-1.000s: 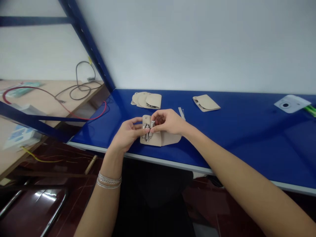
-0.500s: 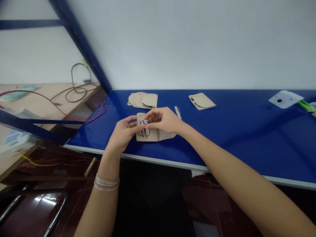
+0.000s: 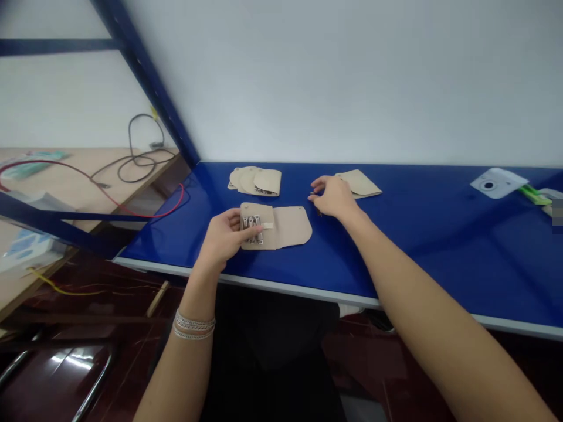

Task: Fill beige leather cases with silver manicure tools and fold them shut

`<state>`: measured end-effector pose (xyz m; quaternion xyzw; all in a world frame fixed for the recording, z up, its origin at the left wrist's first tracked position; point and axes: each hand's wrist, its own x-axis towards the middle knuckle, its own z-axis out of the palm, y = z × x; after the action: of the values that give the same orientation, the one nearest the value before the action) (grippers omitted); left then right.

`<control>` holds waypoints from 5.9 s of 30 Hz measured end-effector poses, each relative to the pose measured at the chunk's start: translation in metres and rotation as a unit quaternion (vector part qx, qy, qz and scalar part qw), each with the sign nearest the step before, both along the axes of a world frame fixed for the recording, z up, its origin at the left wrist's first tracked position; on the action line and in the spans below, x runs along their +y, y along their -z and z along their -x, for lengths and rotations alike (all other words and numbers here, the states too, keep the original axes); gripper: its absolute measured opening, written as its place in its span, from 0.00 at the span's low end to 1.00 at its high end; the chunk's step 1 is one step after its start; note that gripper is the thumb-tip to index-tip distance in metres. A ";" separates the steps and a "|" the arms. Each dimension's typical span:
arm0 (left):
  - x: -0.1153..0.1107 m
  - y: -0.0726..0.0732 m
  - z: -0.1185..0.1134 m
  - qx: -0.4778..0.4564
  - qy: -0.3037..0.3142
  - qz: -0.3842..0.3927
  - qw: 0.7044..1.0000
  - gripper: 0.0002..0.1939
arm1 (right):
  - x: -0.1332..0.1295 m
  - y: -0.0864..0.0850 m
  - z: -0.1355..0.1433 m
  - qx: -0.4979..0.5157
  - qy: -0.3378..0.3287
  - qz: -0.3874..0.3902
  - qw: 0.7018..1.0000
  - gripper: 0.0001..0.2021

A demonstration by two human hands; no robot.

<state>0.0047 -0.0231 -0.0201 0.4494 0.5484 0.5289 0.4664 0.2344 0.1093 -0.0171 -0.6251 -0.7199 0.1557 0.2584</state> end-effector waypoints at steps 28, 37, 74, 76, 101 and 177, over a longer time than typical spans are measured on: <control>0.003 0.004 -0.003 0.032 0.014 -0.011 0.999 0.24 | -0.021 -0.006 0.031 0.073 -0.100 -0.050 0.991 0.07; 0.002 0.001 -0.001 -0.010 0.036 0.021 0.999 0.25 | -0.043 -0.012 0.051 0.462 -0.141 0.008 0.876 0.12; 0.001 0.002 -0.004 0.045 -0.001 0.021 0.999 0.23 | -0.008 0.003 0.014 0.071 0.056 -0.062 0.994 0.15; 0.001 0.001 -0.004 0.048 -0.014 0.018 0.999 0.23 | 0.004 0.009 0.004 -0.014 0.116 -0.016 0.993 0.15; 0.002 0.000 -0.001 0.031 -0.022 0.012 0.999 0.22 | -0.060 -0.015 0.056 0.371 -0.254 0.102 0.888 0.09; 0.002 -0.009 0.009 -0.179 -0.052 0.056 0.981 0.25 | -0.060 -0.027 0.051 0.484 -0.227 0.333 0.777 0.24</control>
<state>-0.0047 -0.0207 -0.0106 0.2920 0.5075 0.5927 0.5531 0.1830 0.0494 0.0096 -0.3329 -0.5243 0.7217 0.3056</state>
